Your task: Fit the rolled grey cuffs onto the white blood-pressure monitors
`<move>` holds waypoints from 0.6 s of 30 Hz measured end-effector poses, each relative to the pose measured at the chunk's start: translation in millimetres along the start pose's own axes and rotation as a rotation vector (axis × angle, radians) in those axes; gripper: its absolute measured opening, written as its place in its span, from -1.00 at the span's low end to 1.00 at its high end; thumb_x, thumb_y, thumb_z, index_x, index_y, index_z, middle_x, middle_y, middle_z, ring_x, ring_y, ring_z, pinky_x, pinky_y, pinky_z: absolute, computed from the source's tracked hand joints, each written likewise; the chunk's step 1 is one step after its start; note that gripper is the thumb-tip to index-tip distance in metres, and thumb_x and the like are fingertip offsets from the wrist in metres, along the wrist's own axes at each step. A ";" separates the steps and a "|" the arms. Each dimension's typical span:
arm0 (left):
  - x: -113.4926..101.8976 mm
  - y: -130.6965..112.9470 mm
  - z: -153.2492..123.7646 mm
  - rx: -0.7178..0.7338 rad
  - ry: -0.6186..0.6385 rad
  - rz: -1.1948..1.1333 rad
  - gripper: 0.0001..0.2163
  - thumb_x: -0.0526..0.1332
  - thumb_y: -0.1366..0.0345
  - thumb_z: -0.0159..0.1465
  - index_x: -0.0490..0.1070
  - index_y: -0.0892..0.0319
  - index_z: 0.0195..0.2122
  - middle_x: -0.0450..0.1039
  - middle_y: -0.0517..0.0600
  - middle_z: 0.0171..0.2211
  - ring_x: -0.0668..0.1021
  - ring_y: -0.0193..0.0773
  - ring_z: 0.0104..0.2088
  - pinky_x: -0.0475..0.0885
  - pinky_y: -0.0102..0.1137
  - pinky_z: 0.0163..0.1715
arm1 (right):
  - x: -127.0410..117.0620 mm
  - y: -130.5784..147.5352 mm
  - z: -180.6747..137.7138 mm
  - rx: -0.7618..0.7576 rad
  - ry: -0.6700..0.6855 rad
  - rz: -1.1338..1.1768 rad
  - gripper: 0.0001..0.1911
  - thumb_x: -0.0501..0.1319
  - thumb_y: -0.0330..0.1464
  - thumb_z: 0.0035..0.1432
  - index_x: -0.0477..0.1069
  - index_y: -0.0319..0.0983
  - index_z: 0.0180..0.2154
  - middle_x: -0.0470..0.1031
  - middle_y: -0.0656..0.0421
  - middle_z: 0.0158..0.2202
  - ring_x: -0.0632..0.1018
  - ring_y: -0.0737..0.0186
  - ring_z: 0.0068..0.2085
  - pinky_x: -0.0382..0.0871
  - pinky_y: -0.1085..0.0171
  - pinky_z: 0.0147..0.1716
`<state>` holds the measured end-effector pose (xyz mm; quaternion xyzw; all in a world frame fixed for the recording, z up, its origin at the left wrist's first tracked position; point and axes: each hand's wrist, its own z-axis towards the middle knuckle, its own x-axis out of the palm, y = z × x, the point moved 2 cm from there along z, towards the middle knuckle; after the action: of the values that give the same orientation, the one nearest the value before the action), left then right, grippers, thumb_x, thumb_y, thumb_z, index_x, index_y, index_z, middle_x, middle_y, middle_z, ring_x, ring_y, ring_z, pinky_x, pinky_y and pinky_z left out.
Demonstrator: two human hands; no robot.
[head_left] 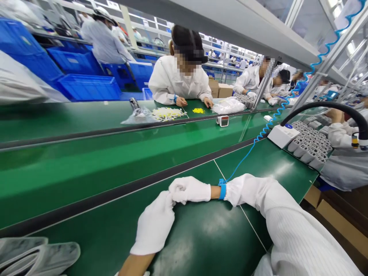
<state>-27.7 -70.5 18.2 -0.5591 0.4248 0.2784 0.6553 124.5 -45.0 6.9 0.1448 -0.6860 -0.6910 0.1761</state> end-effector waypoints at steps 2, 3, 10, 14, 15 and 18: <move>0.7 0.5 -0.7 0.030 -0.019 -0.013 -0.72 -0.17 0.18 0.39 0.22 0.08 -0.39 0.42 0.04 -0.42 0.42 -0.12 -0.41 0.20 -0.35 -0.40 | -0.8 -1.7 0.5 -0.011 0.006 -0.008 -0.86 0.26 -0.45 0.02 0.36 -0.26 -0.31 0.44 0.34 -0.51 0.38 0.47 -0.59 0.29 0.45 -0.58; 0.7 0.6 -1.0 0.041 -0.033 -0.021 -0.72 -0.16 0.18 0.39 0.22 0.08 -0.39 0.42 0.03 -0.43 0.42 -0.13 -0.42 0.20 -0.35 -0.40 | -1.0 -2.4 0.9 -0.012 0.013 -0.010 -0.86 0.26 -0.45 0.01 0.36 -0.25 -0.31 0.44 0.34 -0.51 0.38 0.47 -0.59 0.29 0.45 -0.58; -0.1 -0.1 -2.0 0.078 -0.079 -0.083 -0.73 -0.11 0.20 0.39 0.25 0.08 -0.41 0.40 -0.02 -0.46 0.41 -0.18 -0.46 0.20 -0.37 -0.41 | 0.9 3.9 -1.1 0.036 -0.038 0.043 -0.84 0.31 -0.40 -0.01 0.38 -0.27 -0.34 0.42 0.33 -0.53 0.39 0.47 -0.57 0.29 0.44 -0.56; 0.0 0.6 -1.8 0.013 -0.137 -0.146 -0.74 -0.06 0.21 0.40 0.31 0.08 -0.38 0.46 -0.04 -0.42 0.44 -0.20 -0.43 0.22 -0.38 -0.37 | 0.8 9.3 -2.2 0.005 -0.095 0.088 -0.80 0.31 -0.37 0.02 0.39 -0.27 -0.28 0.45 0.30 -0.49 0.42 0.44 -0.54 0.33 0.41 -0.51; 0.2 0.5 -1.7 0.000 -0.143 -0.165 -0.76 -0.05 0.23 0.40 0.33 0.08 -0.37 0.48 -0.04 -0.41 0.45 -0.21 -0.42 0.22 -0.38 -0.36 | 0.3 9.4 -2.0 -0.005 -0.118 0.091 -0.79 0.31 -0.37 0.03 0.39 -0.27 -0.25 0.46 0.30 -0.47 0.42 0.44 -0.54 0.33 0.41 -0.50; 1.5 -0.5 -1.7 -0.015 -0.130 -0.190 -0.79 -0.02 0.29 0.39 0.35 0.09 -0.35 0.50 -0.05 -0.39 0.46 -0.23 -0.42 0.22 -0.39 -0.37 | -1.2 7.5 -1.4 -0.021 -0.186 0.086 -0.74 0.30 -0.38 0.04 0.38 -0.27 -0.19 0.46 0.29 -0.44 0.42 0.44 -0.54 0.31 0.40 -0.50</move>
<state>-27.0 -72.4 17.1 -0.5824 0.3244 0.2538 0.7008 126.4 -45.7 14.3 0.0483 -0.6977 -0.7004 0.1427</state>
